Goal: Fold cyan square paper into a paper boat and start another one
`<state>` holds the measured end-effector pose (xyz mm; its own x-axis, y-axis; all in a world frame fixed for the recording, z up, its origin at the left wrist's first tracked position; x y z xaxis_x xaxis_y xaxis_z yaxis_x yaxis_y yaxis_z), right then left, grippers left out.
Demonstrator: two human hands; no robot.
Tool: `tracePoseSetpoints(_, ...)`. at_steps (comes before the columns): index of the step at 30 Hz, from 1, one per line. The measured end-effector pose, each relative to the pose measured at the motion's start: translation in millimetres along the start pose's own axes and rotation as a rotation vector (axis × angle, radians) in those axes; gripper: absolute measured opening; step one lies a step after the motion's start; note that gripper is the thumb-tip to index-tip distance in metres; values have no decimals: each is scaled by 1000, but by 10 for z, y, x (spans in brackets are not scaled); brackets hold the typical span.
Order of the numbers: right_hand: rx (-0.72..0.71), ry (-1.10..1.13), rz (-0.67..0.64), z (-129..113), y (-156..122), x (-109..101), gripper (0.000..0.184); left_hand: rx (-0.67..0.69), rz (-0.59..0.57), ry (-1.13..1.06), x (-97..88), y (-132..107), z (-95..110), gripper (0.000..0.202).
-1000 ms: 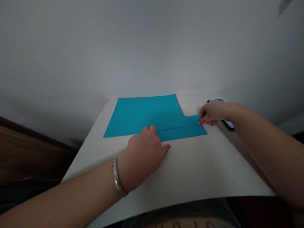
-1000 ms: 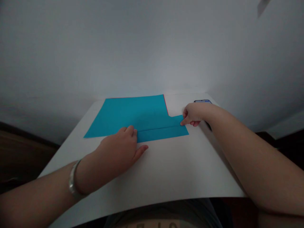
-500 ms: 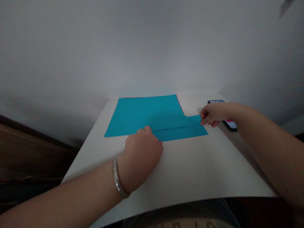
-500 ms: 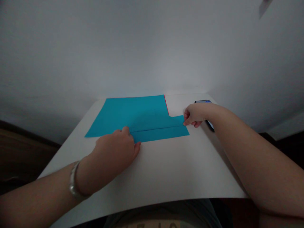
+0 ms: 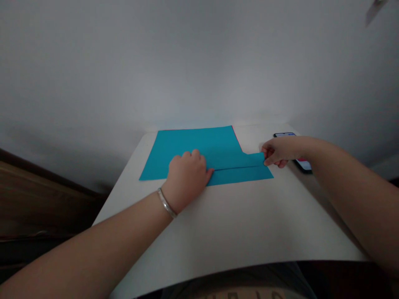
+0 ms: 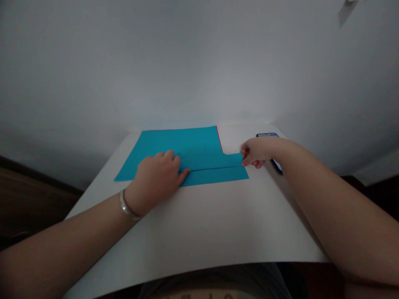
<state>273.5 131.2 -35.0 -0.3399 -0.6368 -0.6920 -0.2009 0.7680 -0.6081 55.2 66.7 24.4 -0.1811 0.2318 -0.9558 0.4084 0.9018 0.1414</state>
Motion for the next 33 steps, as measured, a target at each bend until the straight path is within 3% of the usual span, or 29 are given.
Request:
tracePoseSetpoints(4, -36, -7, 23, -37, -103, -21, 14, 66, 92, -59, 2, -2, 31, 50)
tracePoseSetpoints(9, -85, -61, 55, -73, -154, -45, 20, 64, 54, -215, 136, 28, 8, 54)
tracePoseSetpoints(13, -113, -202, 221, -167, -172, -150, 31, 69, 63, -329, 155, 74, -11, 53)
tracePoseSetpoints(16, -122, -301, 345, -263, -213, -196, 24, 32, 74, -461, 198, 130, -77, 55)
tracePoseSetpoints(23, -189, -176, 421, -304, -267, -219, 20, -96, 89, -850, 229, 170, -218, 46)
tracePoseSetpoints(27, -318, 63, 401, -307, -274, -248, 25, -159, 43, -1002, 232, 146, -241, 46)
tracePoseSetpoints(30, -367, 433, 264, -289, -262, -176, 31, -180, 41, -1113, 246, 152, -250, 39)
tracePoseSetpoints(33, -309, 799, 118, -274, -266, -49, 42, -178, 64, -1348, 279, 171, -244, 30)
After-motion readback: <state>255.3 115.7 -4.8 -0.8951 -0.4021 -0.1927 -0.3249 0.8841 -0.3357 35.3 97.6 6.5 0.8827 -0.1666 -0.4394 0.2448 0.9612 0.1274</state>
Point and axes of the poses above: each hand's wrist, its own y-axis towards the middle knuckle, its own x-axis out of the palm, z = x × y, the point moved 10 cm from there along y, towards the middle knuckle, and after that the axes turned 2 degrees about -z, right-handed, at the moved point
